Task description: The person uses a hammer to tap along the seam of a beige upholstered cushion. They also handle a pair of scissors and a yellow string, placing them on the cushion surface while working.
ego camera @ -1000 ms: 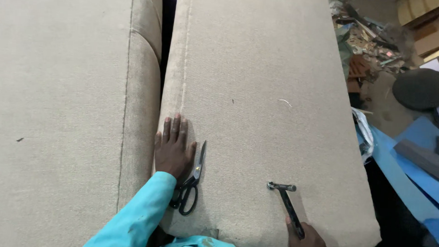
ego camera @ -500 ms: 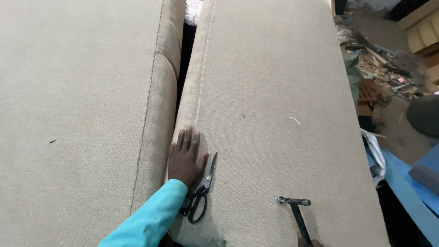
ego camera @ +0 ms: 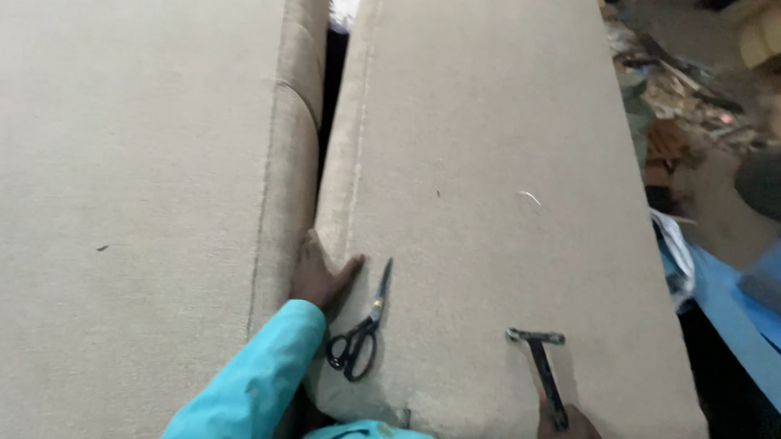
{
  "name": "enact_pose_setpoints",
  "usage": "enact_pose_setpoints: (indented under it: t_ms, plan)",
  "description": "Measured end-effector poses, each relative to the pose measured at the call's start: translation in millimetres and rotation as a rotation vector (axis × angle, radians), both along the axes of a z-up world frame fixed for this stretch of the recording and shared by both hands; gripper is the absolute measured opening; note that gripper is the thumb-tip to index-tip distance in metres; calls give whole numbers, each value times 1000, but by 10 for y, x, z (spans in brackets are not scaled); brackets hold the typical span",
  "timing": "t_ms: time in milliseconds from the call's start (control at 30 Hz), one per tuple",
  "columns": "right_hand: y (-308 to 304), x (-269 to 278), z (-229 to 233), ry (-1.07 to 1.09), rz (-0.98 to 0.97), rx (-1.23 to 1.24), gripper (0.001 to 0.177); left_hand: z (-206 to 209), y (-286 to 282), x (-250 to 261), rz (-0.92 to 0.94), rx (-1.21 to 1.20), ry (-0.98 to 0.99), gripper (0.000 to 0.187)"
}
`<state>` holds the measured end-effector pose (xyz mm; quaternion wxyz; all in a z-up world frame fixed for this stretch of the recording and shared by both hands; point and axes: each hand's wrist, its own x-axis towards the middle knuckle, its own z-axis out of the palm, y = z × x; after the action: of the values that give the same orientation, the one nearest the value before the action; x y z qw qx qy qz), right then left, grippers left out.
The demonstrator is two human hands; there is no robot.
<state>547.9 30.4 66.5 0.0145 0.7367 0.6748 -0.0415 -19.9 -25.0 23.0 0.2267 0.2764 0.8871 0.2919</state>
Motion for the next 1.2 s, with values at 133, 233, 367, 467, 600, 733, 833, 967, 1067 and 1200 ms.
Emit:
enact_pose_setpoints:
  t_ms: [133, 233, 367, 467, 600, 733, 833, 967, 1067, 1200]
  plan:
    - [322, -329, 636, 100, -193, -314, 76, -25, -105, 81, -83, 229, 106, 147]
    - [382, -72, 335, 216, -152, -277, 71, 182, -94, 79, -96, 282, 150, 127]
    - [160, 9, 449, 480, -129, -194, 71, 846, -107, 341, -36, 213, -35, 132]
    - [-101, -52, 516, 567, -216, -289, 47, 618, -113, 293, -4, 139, -57, 139]
    - [-450, -187, 518, 983, -377, -349, 47, 547, -141, 232, -28, 144, -19, 140]
    - [-597, -225, 546, 1261, -540, -368, 47, 386, -128, 234, -10, 213, 38, 136]
    - [-588, -7, 486, 1184, -437, -322, 43, 454, -150, 260, -26, 214, 25, 135]
    - [-761, -545, 1882, 706, -503, -310, 63, 240, -149, 187, -39, 217, 54, 138]
    - [-932, -240, 1612, 825, -274, 116, 50, 360, -181, 214, -27, 201, 30, 135]
    - [-401, 1656, -239, 866, -171, -663, 46, 106, -112, 145, -52, 211, 49, 138]
